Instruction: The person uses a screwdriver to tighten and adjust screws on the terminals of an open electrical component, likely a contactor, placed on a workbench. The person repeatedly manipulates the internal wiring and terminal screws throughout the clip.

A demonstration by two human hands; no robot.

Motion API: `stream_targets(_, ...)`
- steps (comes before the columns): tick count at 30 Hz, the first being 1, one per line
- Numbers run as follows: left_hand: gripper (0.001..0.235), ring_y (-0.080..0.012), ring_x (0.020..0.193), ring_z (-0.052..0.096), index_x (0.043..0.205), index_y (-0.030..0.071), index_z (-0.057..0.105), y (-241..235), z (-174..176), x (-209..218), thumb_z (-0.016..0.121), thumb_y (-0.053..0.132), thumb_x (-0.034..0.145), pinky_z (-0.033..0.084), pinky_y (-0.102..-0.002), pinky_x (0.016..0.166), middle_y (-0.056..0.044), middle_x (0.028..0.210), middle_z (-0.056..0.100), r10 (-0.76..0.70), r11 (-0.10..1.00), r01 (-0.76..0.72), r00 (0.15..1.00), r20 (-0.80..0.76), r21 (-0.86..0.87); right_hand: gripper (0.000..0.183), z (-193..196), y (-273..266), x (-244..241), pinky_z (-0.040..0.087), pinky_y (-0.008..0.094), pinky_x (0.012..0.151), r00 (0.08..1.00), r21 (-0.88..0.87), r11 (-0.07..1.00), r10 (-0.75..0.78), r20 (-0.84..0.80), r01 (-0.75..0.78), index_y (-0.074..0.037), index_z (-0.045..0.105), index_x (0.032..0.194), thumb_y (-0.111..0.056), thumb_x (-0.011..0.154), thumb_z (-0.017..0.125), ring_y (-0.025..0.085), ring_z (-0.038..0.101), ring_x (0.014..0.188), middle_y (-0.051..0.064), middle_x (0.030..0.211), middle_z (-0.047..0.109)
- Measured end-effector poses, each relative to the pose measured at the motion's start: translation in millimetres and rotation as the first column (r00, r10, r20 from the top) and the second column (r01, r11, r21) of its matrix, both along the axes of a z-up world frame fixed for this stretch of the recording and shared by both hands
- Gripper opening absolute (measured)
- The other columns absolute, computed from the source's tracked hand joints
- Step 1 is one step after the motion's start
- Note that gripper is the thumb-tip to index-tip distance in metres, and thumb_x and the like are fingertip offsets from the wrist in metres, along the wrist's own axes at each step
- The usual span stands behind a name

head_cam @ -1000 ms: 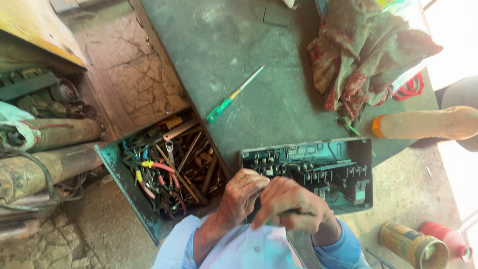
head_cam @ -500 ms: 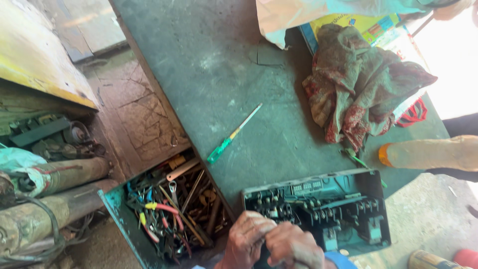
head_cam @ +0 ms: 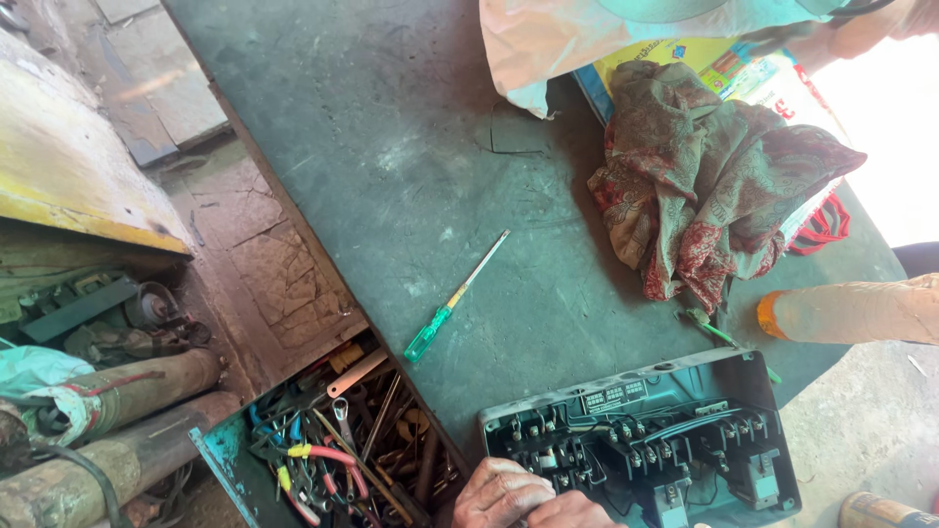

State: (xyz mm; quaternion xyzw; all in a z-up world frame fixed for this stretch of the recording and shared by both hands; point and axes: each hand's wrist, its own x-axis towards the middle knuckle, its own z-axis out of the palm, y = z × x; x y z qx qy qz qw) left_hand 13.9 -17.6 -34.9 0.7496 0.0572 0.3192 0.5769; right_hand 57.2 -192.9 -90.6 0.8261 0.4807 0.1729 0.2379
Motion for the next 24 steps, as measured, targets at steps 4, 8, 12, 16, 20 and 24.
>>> stream_targets(4, 0.020, -0.0202, 0.086, 0.074, 0.096, 0.007, 0.077, -1.6, -3.1, -0.1, 0.083, 0.005, 0.077, 0.062, -0.031, 0.079, -0.002, 0.090, 0.078, -0.001, 1.000, 0.000, 1.000, 0.012, 0.027, 0.025, 26.2, 6.8, -3.6, 0.027, 0.041, 0.031, 0.990, -0.108, 0.994, 0.031, 0.137, -0.017, -0.011, 0.045, 0.051, -0.001, 0.070, 0.058, 0.016, 0.036, 0.031, 0.002, 0.046, 0.036)
stream_targets(8, 0.022, -0.0228, 0.086, 0.073, 0.095, 0.004, 0.076, 0.4, -5.2, 4.3, 0.083, 0.004, 0.074, 0.060, -0.032, 0.077, -0.006, 0.090, 0.077, 0.040, 0.998, -0.045, 0.995, 0.096, 0.046, 0.037, 59.4, 43.1, -2.9, 0.028, 0.039, 0.033, 0.972, 0.011, 0.989, -0.146, 0.184, 0.146, -0.013, 0.033, 0.045, 0.001, 0.068, 0.059, 0.020, 0.040, 0.035, 0.002, 0.043, 0.031)
stream_targets(12, 0.021, -0.0245, 0.086, 0.073, 0.095, 0.002, 0.075, 2.5, -5.8, 0.2, 0.083, 0.004, 0.075, 0.059, -0.034, 0.078, -0.008, 0.091, 0.077, -0.010, 0.999, 0.005, 0.995, 0.095, 0.051, 0.027, 81.6, 55.9, 9.7, 0.033, 0.036, 0.032, 0.976, 0.188, 0.982, 0.020, -0.217, 0.021, -0.012, 0.036, 0.052, -0.004, 0.062, 0.059, 0.017, 0.046, 0.035, 0.003, 0.049, 0.039)
stream_targets(16, 0.018, -0.0228, 0.085, 0.073, 0.095, 0.003, 0.077, 3.2, -2.3, 2.9, 0.084, 0.006, 0.078, 0.060, -0.032, 0.077, -0.006, 0.090, 0.077, 0.001, 1.000, -0.002, 0.998, 0.061, 0.023, 0.021, 89.5, 58.8, 54.4, 0.038, 0.035, 0.043, 0.053, 0.812, 0.531, 0.829, -0.557, 0.240, -0.003, 0.041, 0.062, -0.006, 0.070, 0.060, 0.020, 0.051, 0.048, 0.009, 0.059, 0.047)
stream_targets(20, 0.018, -0.0234, 0.086, 0.073, 0.096, 0.002, 0.076, 6.6, 3.1, 2.3, 0.083, 0.005, 0.079, 0.060, -0.033, 0.077, -0.007, 0.091, 0.077, -0.027, 1.000, 0.027, 0.999, 0.024, 0.002, 0.020, 101.7, 70.5, 52.8, 0.038, 0.034, 0.044, 0.128, 0.837, 0.241, 0.930, -0.344, 0.492, -0.002, 0.044, 0.063, -0.004, 0.072, 0.062, 0.019, 0.052, 0.048, 0.009, 0.059, 0.049)
stream_targets(24, 0.019, -0.0244, 0.086, 0.072, 0.096, 0.001, 0.076, 14.2, 12.8, 2.4, 0.082, 0.003, 0.078, 0.060, -0.034, 0.077, -0.008, 0.091, 0.077, -0.027, 0.999, 0.028, 1.000, 0.011, -0.017, 0.018, 118.1, 93.0, 35.5, 0.038, 0.033, 0.044, 0.271, 0.832, 0.133, 0.908, -0.321, 0.539, -0.001, 0.047, 0.065, -0.003, 0.074, 0.063, 0.018, 0.052, 0.047, 0.009, 0.059, 0.051)
